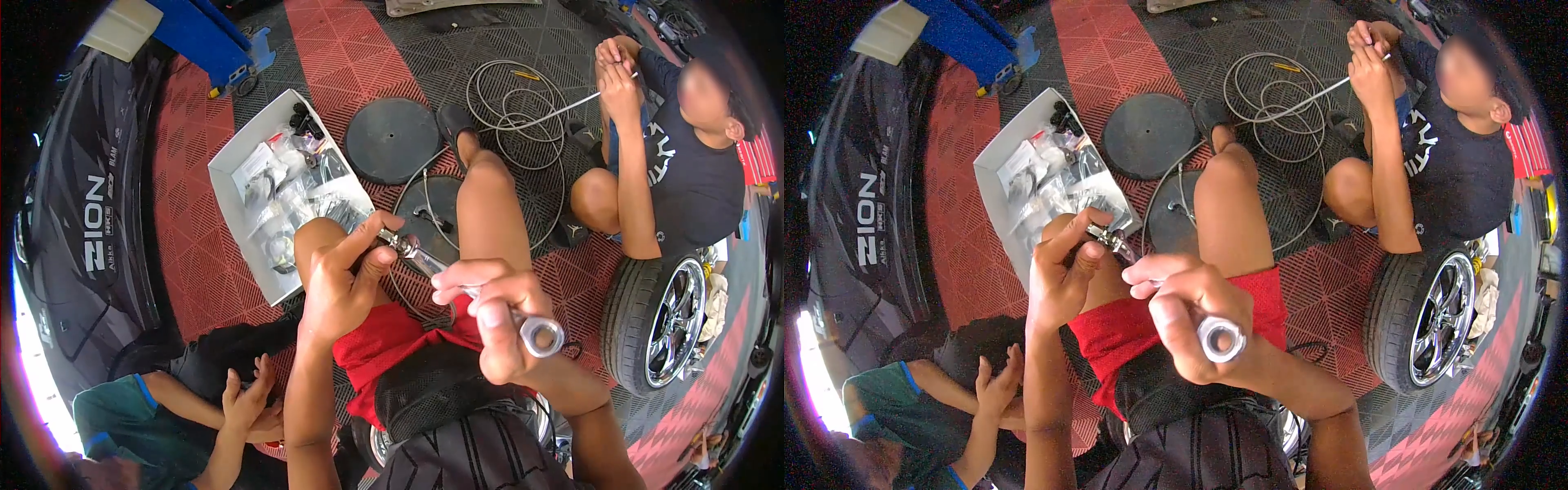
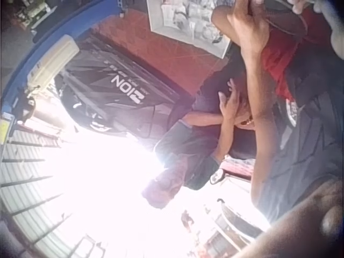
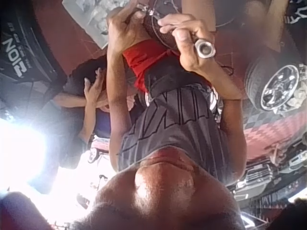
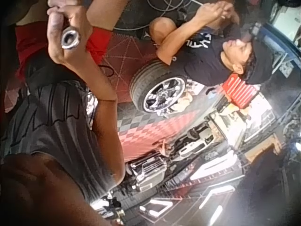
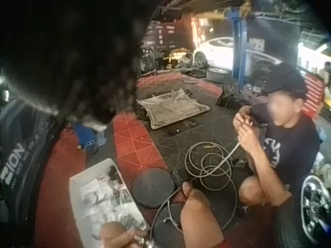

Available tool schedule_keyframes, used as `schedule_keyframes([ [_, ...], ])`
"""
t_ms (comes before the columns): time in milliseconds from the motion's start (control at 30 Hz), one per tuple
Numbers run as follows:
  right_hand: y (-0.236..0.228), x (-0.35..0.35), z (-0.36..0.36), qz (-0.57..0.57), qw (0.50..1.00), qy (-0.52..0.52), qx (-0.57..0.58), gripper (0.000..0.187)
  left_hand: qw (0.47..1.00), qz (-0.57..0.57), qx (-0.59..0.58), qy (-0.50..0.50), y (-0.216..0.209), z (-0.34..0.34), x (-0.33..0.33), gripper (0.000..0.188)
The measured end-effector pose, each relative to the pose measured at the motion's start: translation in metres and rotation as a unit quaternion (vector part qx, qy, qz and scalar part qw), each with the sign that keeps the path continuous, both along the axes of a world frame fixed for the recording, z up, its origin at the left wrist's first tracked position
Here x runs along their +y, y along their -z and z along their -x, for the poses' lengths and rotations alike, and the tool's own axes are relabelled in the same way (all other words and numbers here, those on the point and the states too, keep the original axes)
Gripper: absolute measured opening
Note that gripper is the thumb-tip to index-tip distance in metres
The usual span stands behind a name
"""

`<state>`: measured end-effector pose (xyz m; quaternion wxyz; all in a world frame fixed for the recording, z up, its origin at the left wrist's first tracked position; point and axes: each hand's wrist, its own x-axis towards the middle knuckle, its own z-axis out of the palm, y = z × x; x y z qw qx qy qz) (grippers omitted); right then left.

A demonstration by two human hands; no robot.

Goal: Assembling and tightening fittings onto stainless steel braided hoses using wrenches.

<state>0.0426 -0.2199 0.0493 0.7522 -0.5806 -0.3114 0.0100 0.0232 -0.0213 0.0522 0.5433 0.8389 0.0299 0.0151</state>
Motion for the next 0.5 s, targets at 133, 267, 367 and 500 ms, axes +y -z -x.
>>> schedule_keyframes([
  [133,0.003,0.006,0.014,0.101,0.989,-0.001,-0.11,0.014,1.0,-0.014,-0.007,-0.01,0.003,-0.001,-0.002,0.023],
  [267,0.009,0.018,0.023,0.136,0.97,0.022,-0.198,0.026,1.0,-0.007,-0.024,0.003,0.009,-0.002,0.0,0.023],
  [367,0.006,0.019,0.019,0.145,0.97,0.022,-0.193,0.026,1.0,-0.004,-0.024,0.008,0.008,-0.001,0.0,0.023],
  [500,0.0,0.018,0.007,0.147,0.971,-0.009,-0.189,0.021,0.998,-0.025,-0.046,0.025,0.009,-0.001,0.0,0.023],
])
